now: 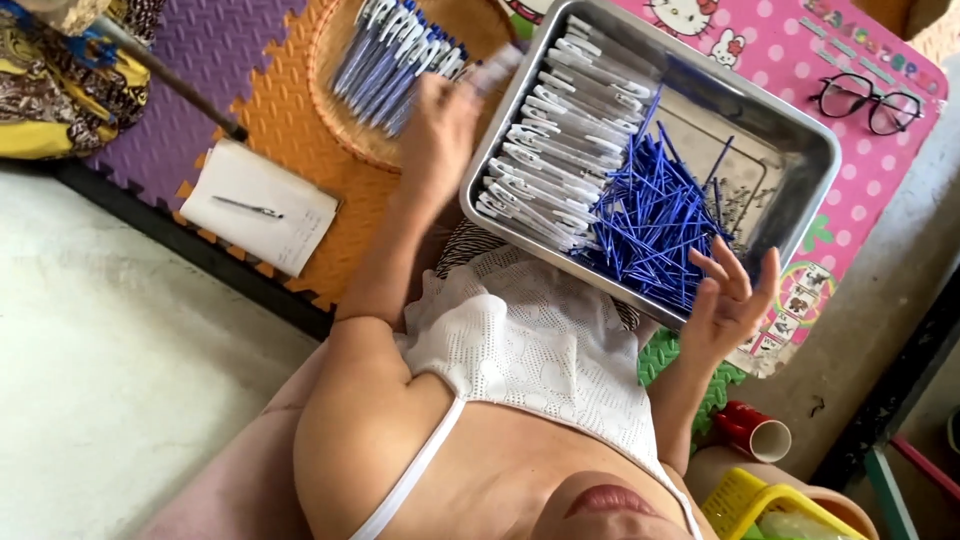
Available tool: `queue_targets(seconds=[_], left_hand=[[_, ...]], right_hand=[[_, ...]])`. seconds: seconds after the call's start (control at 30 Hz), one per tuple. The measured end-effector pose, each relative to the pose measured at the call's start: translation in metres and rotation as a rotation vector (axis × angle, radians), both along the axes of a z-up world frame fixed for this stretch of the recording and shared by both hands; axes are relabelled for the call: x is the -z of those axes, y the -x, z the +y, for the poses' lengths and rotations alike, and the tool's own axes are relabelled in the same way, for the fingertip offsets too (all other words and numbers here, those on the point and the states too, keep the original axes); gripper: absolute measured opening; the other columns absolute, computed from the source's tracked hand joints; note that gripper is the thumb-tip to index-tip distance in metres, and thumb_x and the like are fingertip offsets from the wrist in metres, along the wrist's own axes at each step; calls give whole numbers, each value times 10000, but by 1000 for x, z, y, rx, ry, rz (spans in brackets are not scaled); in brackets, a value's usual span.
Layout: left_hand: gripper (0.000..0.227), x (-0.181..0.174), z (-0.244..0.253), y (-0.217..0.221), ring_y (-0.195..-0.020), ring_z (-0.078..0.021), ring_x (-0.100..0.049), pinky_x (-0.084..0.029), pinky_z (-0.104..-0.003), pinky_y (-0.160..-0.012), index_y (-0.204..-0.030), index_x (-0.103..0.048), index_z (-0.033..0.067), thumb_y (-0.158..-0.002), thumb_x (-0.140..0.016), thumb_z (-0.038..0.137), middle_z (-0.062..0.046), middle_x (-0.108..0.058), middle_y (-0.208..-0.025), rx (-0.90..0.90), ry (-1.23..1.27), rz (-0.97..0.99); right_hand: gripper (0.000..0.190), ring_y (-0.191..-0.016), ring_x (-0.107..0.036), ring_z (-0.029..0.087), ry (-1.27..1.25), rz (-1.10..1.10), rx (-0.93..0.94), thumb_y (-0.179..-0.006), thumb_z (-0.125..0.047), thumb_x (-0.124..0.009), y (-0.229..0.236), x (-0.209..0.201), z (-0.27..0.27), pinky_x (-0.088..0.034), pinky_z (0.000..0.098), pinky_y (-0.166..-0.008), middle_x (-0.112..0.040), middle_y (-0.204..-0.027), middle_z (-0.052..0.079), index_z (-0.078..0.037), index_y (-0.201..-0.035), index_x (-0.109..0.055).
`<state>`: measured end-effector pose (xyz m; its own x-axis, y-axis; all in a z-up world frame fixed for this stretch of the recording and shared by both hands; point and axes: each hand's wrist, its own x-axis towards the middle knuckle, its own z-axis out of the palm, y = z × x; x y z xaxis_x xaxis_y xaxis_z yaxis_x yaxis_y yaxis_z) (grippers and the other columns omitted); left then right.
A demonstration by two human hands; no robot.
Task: Assembling ballpoint pens by inserting ink refills into plastic barrels and organizing them in a tray.
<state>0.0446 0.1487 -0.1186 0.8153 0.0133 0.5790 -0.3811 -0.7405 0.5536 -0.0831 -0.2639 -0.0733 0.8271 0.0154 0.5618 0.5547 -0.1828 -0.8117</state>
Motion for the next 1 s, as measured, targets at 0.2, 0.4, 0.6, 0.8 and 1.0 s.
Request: queue_targets(seconds=[0.2,0.4,0.6,0.8,1.0], left_hand=[[414,25,77,-22,-914,-219,-576,-578,-296,-777,-1348,-699,118,-952,-818,138,-70,-547,-1047,-517,-412,96],[490,47,75,-25,-902,-199,-612,-576,-318,-803,-1392,-686,174,-935,-853,116,-62,-593,-1089,-512,-422,79],[694,-56,-5,-19,-1086,-274,-614,-531,-411,-961,-1538,-533,143,-939,-866,29,-84,-603,-1229,-88,-294,18],[225,-44,-160,-69,-869,-141,-726,-575,-285,-879,-1133,-737,133,-926,-780,55,-16,-766,-960,459,-410,-348],[122,22,-256,-128,-823,-169,-684,-558,-333,-793,-953,-716,144,-869,-768,73,-31,-744,-954,570,-827,-224]], right_hand=[[591,-1174,-724,345,-14,131,132,-1193,62,-552,6,13,-10,-615,384,-1006,-660,-1455,252,-139,-1692,-307],[582,-1156,-736,353,19,140,169,-1188,75,-559,6,9,-4,-614,364,-955,-672,-1431,254,-116,-1679,-313],[518,-1073,-746,321,1,114,206,-1160,109,-542,11,9,0,-636,367,-946,-699,-1347,237,-77,-1618,-391],[331,-982,-753,249,20,149,327,-1107,129,-554,15,-2,11,-613,289,-875,-746,-1207,195,-6,-1409,-571],[226,-1001,-747,234,-9,155,288,-1097,111,-574,16,-2,13,-627,296,-908,-748,-1185,193,56,-1312,-619]])
